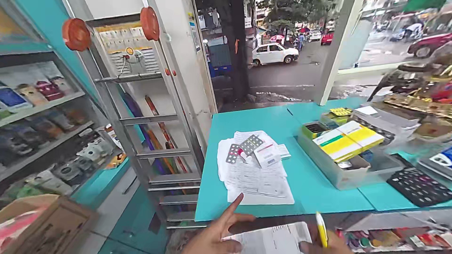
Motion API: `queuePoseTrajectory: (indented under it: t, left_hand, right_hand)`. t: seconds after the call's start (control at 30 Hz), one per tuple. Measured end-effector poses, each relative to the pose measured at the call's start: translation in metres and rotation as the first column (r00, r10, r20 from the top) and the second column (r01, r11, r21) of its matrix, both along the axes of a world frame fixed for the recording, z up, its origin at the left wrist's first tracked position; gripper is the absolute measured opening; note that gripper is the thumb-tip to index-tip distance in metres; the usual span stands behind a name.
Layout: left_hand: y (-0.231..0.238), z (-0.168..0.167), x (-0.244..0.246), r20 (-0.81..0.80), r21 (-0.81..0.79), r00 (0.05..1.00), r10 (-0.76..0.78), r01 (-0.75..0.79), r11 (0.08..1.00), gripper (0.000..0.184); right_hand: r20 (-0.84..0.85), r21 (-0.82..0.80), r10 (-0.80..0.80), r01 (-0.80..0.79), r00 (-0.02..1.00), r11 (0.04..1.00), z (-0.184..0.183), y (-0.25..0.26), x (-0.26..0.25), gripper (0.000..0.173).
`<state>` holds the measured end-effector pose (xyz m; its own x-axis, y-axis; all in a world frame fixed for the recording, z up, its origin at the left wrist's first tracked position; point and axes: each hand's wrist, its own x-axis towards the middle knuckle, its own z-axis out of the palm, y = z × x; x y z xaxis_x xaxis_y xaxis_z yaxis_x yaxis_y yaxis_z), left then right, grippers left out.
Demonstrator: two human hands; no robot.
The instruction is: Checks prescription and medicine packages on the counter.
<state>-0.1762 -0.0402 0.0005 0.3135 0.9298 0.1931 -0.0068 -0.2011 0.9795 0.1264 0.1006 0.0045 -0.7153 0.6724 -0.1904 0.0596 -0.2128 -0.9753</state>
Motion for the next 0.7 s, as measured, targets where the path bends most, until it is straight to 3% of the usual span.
queuePoseTrajectory:
  t: [0.1,0.17,0.23,0.37,0.43,0.5,0.6,0.7]
  left_hand:
    - [-0.005,0.001,-0.035,-0.262,0.055,0.93,0.257,-0.251,0.966,0.077]
    - [-0.003,0.002,-0.048,-0.255,0.092,0.825,0.505,-0.5,0.861,0.069]
    - [-0.003,0.004,-0.058,-0.138,0.046,0.765,0.629,-0.629,0.776,0.064]
    - [0.004,-0.003,-0.067,-0.042,0.048,0.736,0.676,-0.674,0.737,0.042]
    - [0.009,-0.006,-0.066,-0.006,0.041,0.71,0.705,-0.704,0.709,0.036]
    - [0.015,-0.008,-0.066,0.048,0.032,0.679,0.733,-0.734,0.678,0.033]
    - [0.023,-0.012,-0.063,0.073,0.029,0.621,0.78,-0.783,0.621,0.036]
    - [0.027,-0.01,-0.06,0.044,0.061,0.589,0.807,-0.808,0.586,0.035]
  right_hand:
    - [0.071,0.337,-0.084,0.055,0.994,0.94,0.012,0.015,-0.041,0.012]
    - [0.013,0.518,-0.183,0.15,0.983,0.842,0.015,0.019,-0.063,0.012]
    - [-0.049,0.569,-0.231,0.218,0.972,0.793,0.017,0.021,-0.075,0.013]
    - [-0.07,0.534,-0.344,0.326,0.936,0.78,0.021,0.018,-0.091,0.012]
    - [-0.061,0.518,-0.356,0.335,0.932,0.787,0.024,0.017,-0.095,0.032]
    - [-0.056,0.531,-0.351,0.326,0.935,0.783,0.025,0.02,-0.098,0.036]
    - [-0.069,0.592,-0.375,0.341,0.924,0.73,0.026,0.02,-0.102,0.023]
    - [-0.163,0.721,-0.37,0.366,0.915,0.589,0.022,0.018,-0.1,0.004]
